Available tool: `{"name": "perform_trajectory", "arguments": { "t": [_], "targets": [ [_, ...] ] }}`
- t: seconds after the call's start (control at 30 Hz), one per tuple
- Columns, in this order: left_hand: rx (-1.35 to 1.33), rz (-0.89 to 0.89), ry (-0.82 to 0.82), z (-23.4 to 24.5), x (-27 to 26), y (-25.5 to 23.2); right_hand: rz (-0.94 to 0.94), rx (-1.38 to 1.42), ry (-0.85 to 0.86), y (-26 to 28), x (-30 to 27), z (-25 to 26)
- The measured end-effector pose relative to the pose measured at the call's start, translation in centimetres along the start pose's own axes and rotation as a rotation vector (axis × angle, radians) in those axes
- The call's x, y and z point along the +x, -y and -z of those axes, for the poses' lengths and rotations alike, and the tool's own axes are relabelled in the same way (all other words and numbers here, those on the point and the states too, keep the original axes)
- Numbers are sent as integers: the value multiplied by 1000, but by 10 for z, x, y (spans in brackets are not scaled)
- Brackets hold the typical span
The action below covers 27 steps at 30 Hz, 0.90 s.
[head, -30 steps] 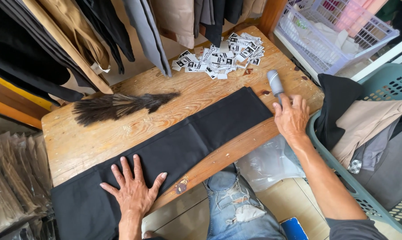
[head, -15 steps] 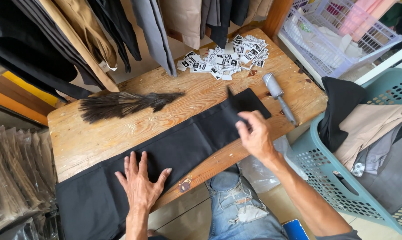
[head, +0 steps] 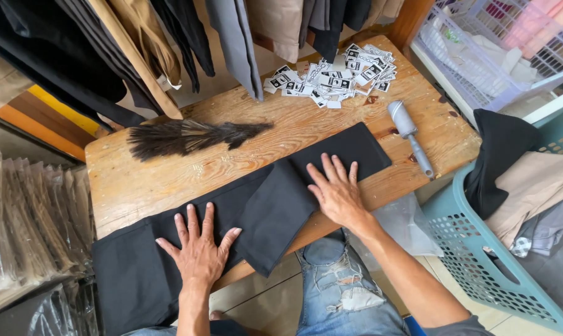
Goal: The person is cleaning a pair of black pants using a lint roller and a brush on a low wooden table, occasionally peeling off used lint sheets and repositioning the garment.
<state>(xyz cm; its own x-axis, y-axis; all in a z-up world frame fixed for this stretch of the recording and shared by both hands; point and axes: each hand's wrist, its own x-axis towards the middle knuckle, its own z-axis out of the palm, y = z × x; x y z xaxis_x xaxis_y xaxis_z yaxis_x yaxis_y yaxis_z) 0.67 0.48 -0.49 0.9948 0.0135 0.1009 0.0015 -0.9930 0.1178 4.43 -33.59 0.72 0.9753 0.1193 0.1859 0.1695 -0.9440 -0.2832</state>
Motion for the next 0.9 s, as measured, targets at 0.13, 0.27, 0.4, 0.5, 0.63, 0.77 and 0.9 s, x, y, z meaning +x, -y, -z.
{"name": "perform_trajectory", "arguments": {
  "t": [0.13, 0.27, 0.4, 0.5, 0.63, 0.77, 0.9],
  "targets": [
    [-119, 230, 390, 35, 10, 34, 49, -1, -45, 44, -4, -13],
    [-289, 427, 384, 63, 12, 48, 81, 15, -18, 84, -9, -21],
    [-506, 258, 14, 105, 7, 6, 85, -9, 22, 86, -8, -21],
    [-408, 170, 165, 52, 6, -7, 30, -49, 239, 81, -6, -3],
    [-458, 201, 224, 54, 11, -35, -77, -117, 240, 47, -5, 7],
    [-477, 240, 301, 55, 21, -33, -183, -106, 232, 27, -4, 15],
    [-445, 228, 354, 54, 30, -13, -186, -91, 232, 24, -3, 17]
  ]
}}
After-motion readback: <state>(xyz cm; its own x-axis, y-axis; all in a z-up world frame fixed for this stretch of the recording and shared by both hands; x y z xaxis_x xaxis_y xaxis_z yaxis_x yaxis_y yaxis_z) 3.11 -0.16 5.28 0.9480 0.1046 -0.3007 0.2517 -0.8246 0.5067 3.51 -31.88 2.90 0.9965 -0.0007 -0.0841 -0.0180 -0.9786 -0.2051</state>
